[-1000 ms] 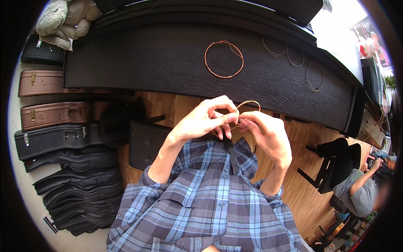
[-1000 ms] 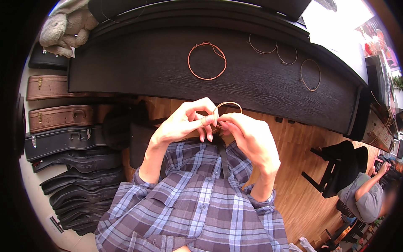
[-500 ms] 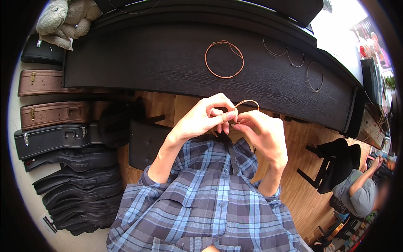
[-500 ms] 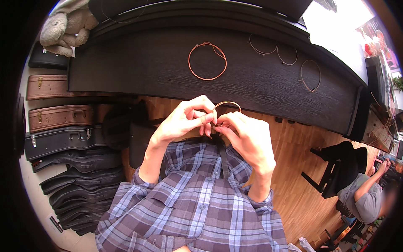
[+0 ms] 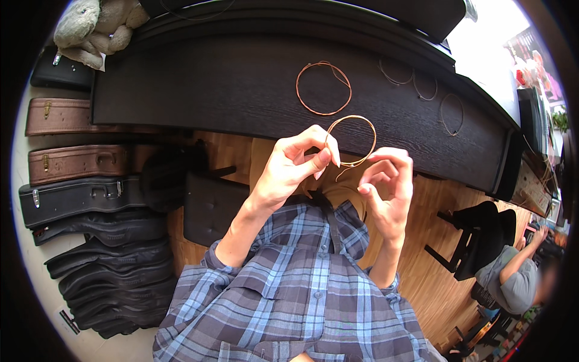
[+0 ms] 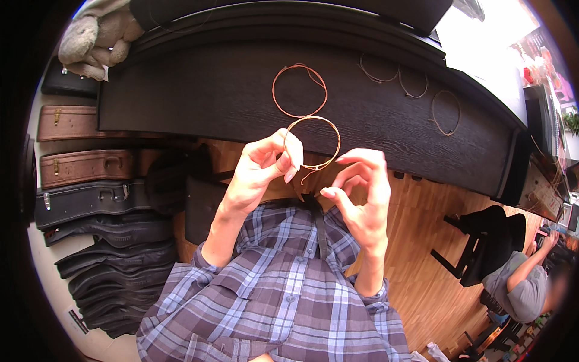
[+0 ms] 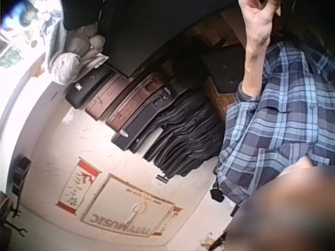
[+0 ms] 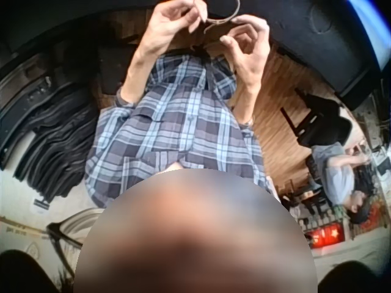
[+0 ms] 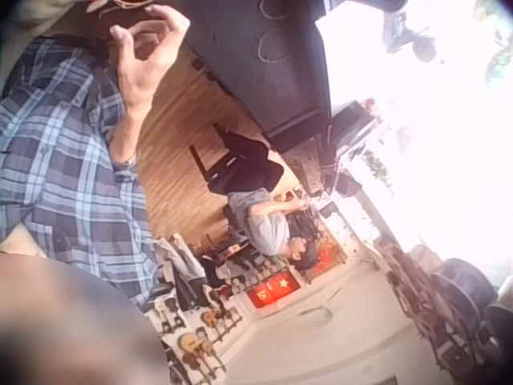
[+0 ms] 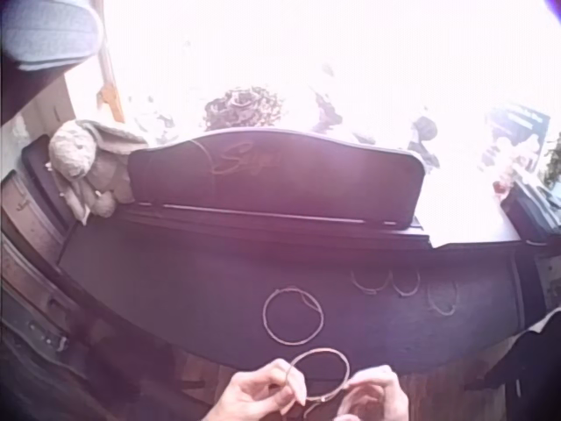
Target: The person shapes a copper-colored wire into a circular loop by hand, repeatedly bending and adjusting it. They place the finished loop on the piano surface alongside other similar wire loops.
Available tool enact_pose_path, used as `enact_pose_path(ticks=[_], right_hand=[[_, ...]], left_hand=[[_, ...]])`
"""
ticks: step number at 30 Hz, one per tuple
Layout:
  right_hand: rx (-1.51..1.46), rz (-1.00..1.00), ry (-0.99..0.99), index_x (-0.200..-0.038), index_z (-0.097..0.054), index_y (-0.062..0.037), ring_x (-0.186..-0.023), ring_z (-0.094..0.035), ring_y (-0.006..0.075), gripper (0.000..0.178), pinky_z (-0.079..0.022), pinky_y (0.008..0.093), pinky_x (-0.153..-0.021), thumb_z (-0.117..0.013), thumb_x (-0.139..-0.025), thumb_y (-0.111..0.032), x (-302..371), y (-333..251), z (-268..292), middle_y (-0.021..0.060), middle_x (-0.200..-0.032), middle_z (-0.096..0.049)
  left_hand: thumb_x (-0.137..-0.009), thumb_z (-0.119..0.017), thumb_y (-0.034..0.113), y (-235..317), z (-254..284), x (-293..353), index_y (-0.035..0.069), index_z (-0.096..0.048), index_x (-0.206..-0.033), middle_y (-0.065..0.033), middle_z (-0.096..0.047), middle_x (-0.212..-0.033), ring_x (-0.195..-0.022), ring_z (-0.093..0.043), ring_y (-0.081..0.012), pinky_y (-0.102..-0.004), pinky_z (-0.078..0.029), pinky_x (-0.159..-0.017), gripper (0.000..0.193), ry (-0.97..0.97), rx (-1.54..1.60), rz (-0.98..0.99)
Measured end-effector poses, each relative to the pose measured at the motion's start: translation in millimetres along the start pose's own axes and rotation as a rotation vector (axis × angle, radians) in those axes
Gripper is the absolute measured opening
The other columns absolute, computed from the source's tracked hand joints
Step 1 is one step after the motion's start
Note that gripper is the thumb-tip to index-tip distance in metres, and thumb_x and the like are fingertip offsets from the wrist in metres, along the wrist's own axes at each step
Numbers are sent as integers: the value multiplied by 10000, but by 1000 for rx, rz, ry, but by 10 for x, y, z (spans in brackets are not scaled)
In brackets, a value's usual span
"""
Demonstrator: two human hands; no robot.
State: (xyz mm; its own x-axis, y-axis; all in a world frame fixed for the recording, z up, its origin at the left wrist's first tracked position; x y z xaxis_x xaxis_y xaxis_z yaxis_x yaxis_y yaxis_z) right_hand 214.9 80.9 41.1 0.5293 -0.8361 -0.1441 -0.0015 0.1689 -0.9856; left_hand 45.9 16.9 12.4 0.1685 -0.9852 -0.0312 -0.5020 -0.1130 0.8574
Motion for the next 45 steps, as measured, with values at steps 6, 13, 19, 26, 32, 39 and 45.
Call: enact_pose_path(ticks=[6,13,19,26,32,39,45], right_hand=[[-105,-127,-72,-1072,-649,-28,-782,-667,86,327,-524,213,-655,-839,-806,-19,-27,109,-209,33,-925,-700],[-49,-95,-116,-939,-709,-21,-769,-666,78,152,-531,219,-684,-815,-832,-9,-61,51,-181,21,-867,-707],[-20,-45,-49,-918,-709,1,-807,-685,112,151,-553,249,-727,-800,-808,49,-92,78,-109,54,-878,-714],[-159,21,126,-865,-694,15,-838,-707,168,164,-579,291,-750,-767,-780,135,-51,126,-55,93,-898,-723],[73,197,184,-833,-738,-30,-803,-700,171,222,-568,269,-695,-800,-703,139,-68,70,11,90,-877,-718],[227,262,124,-852,-767,-48,-808,-704,161,229,-572,266,-697,-817,-698,114,-88,-17,1,69,-882,-726],[280,255,127,-859,-768,-49,-832,-719,182,231,-580,275,-711,-824,-693,102,-96,-9,-17,91,-902,-744]], left_hand=[[-1005,-662,179,8,-93,4,25,-671,-962,-3,-583,-930,-723,-500,-74,-227,-423,-677,160,11,61,-10],[-1004,-666,184,9,-56,27,15,-663,-946,-7,-587,-891,-672,-531,-74,-223,-442,-651,179,58,88,40],[-1011,-655,165,-48,-96,36,9,-658,-933,-17,-597,-888,-672,-555,-75,-221,-455,-631,174,19,113,72],[-1005,-657,182,-86,-136,51,12,-633,-1000,-56,-617,-916,-782,-652,-150,-282,-562,-713,171,12,142,150],[-1028,-612,173,-85,-182,25,-2,-632,-1010,-135,-684,-1014,-894,-699,-188,-312,-596,-801,177,-16,132,148],[-1039,-589,171,-64,-139,-6,8,-624,-1004,-124,-693,-986,-891,-690,-169,-312,-582,-822,171,6,34,32],[-1043,-581,130,-107,-147,-15,-4,-631,-1014,-84,-684,-973,-899,-688,-146,-280,-577,-827,146,23,51,109]])
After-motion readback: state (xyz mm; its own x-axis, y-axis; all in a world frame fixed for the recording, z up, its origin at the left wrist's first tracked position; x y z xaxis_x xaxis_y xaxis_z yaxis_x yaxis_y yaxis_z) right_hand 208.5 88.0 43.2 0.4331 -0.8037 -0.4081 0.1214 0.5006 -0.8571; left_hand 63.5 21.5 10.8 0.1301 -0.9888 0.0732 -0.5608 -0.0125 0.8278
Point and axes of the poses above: each hand's wrist, its own x-axis away from the middle knuckle, its own z-axis out of the back of the hand, y = z × x, the point moved 6 cm from there along -x, towards the middle knuckle
